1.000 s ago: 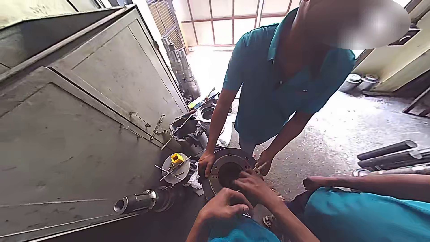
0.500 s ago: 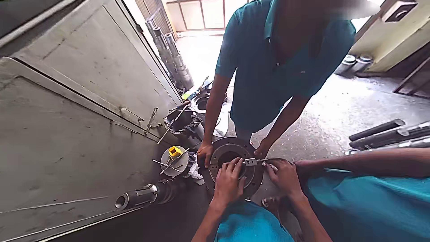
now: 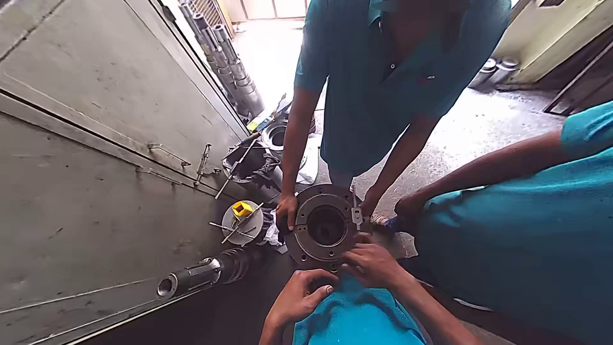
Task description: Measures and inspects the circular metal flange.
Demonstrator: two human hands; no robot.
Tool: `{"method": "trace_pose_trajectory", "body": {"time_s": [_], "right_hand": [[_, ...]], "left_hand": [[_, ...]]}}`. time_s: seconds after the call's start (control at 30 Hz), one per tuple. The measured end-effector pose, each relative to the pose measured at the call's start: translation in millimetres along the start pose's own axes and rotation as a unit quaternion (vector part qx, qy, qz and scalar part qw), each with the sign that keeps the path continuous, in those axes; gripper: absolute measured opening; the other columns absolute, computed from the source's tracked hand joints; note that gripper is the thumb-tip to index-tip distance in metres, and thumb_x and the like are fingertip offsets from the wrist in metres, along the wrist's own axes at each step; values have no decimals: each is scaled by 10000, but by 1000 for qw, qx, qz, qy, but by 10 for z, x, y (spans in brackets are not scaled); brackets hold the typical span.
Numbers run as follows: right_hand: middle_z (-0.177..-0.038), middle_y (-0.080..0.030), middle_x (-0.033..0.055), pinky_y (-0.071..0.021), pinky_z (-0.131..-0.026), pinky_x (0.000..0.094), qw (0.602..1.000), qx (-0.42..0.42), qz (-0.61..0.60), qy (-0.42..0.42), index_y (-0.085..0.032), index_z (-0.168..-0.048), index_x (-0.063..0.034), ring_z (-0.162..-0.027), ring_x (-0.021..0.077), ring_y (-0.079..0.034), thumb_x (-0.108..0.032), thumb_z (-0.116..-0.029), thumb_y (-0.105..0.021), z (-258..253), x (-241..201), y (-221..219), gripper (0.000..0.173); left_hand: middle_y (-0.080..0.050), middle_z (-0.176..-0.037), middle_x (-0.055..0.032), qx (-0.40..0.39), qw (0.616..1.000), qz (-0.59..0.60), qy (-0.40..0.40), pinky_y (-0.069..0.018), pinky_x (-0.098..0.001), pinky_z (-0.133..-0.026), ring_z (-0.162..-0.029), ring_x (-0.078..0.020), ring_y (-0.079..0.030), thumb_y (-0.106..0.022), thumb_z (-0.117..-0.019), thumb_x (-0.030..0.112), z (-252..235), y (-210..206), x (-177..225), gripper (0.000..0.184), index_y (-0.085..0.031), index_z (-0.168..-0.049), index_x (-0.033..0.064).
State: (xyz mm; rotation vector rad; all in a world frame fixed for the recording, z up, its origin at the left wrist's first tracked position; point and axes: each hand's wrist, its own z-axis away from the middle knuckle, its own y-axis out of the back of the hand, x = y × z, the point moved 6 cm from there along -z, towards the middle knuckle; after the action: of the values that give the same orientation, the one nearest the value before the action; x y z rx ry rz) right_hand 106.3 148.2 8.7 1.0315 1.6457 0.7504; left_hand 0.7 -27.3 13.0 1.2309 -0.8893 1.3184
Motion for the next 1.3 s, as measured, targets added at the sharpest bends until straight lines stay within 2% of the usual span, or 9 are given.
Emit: {"method": "trace_pose_trajectory", "body": {"time_s": [0.17, 0.27, 0.37, 0.53, 0.77, 0.9, 1.0, 1.2, 1.3], "right_hand": [[-874, -738, 147, -449, -986, 673, 948, 39, 96, -299, -668, -1171, -22, -879, 370, -722, -364, -1029, -529, -15, 855, 524, 395], [-1180, -716, 159, -426, -1055, 660, 955, 0, 40, -293, -584, -1391, -67, -1170, 374, -649, -401, -1017, -572, -553, 787, 316, 501], [-1484, -556, 147, -359, -1114, 654, 975, -66, 38, -208, -587, -1402, -153, -1431, 363, -460, -485, -1022, -508, -637, 504, 60, 510], [-1424, -628, 5, -379, -1107, 633, 984, -53, -5, -171, -597, -1403, -207, -1361, 243, -550, -396, -970, -611, -57, 687, 399, 472], [-1217, -702, 188, -473, -995, 649, 958, -63, -11, -278, -615, -1380, -60, -1201, 425, -616, -227, -966, -633, -826, 577, 5, 446], [-968, -716, 131, -489, -974, 590, 993, -89, 9, -70, -711, -1042, -76, -984, 354, -687, -156, -939, -622, -696, 32, -292, 157], [-781, -705, 34, -493, -1037, 489, 999, -28, 17, -10, -721, -993, -131, -785, 211, -707, -276, -1012, -547, -106, -51, -101, 227], [-943, -748, 125, -424, -1026, 663, 943, 66, 112, -307, -688, -1143, -53, -946, 350, -715, -406, -984, -583, -74, 909, 507, 401], [-1185, -712, 153, -405, -1086, 649, 962, -5, 18, -274, -643, -1301, -59, -1192, 364, -635, -400, -999, -610, -692, 733, 223, 457]], "left_hand": [[-764, -1104, -5, 112, 993, -2, 48, -610, -312, -886, -994, -92, -724, -603, -1010, 230, 161, 215, -231, 279, -727, -1218, 91], [-770, -1072, 6, 133, 988, -18, 73, -617, -295, -845, -945, -83, -730, -613, -1002, 230, 93, 211, -271, 279, -726, -1225, 106], [-771, -1073, 13, 119, 989, -37, 85, -619, -298, -825, -908, -80, -733, -604, -1007, 238, 33, 156, -312, 284, -718, -1237, 117], [-770, -1057, 4, 111, 988, -14, 103, -607, -307, -864, -936, -79, -727, -607, -1005, 238, -20, 107, -464, 264, -731, -1205, 116], [-762, -1100, -4, 94, 992, -11, 85, -605, -316, -894, -971, -84, -723, -613, -1003, 222, -153, 32, -422, 263, -731, -1202, 97], [-762, -1114, 1, 99, 992, -19, 74, -610, -314, -884, -958, -79, -726, -606, -1003, 199, -96, 64, -386, 259, -728, -1209, 101], [-762, -1107, 5, 116, 989, -19, 88, -611, -306, -860, -940, -76, -726, -607, -999, 216, 11, 148, -406, 267, -731, -1208, 105], [-761, -1096, -46, 128, 986, 68, 83, -627, -332, -828, -951, -158, -734, -574, -1008, 153, 58, 153, -480, 283, -705, -1240, 56], [-758, -1113, -34, 92, 992, 53, 71, -616, -325, -861, -960, -127, -726, -593, -1011, 170, -94, 77, -424, 271, -717, -1231, 73]]}}
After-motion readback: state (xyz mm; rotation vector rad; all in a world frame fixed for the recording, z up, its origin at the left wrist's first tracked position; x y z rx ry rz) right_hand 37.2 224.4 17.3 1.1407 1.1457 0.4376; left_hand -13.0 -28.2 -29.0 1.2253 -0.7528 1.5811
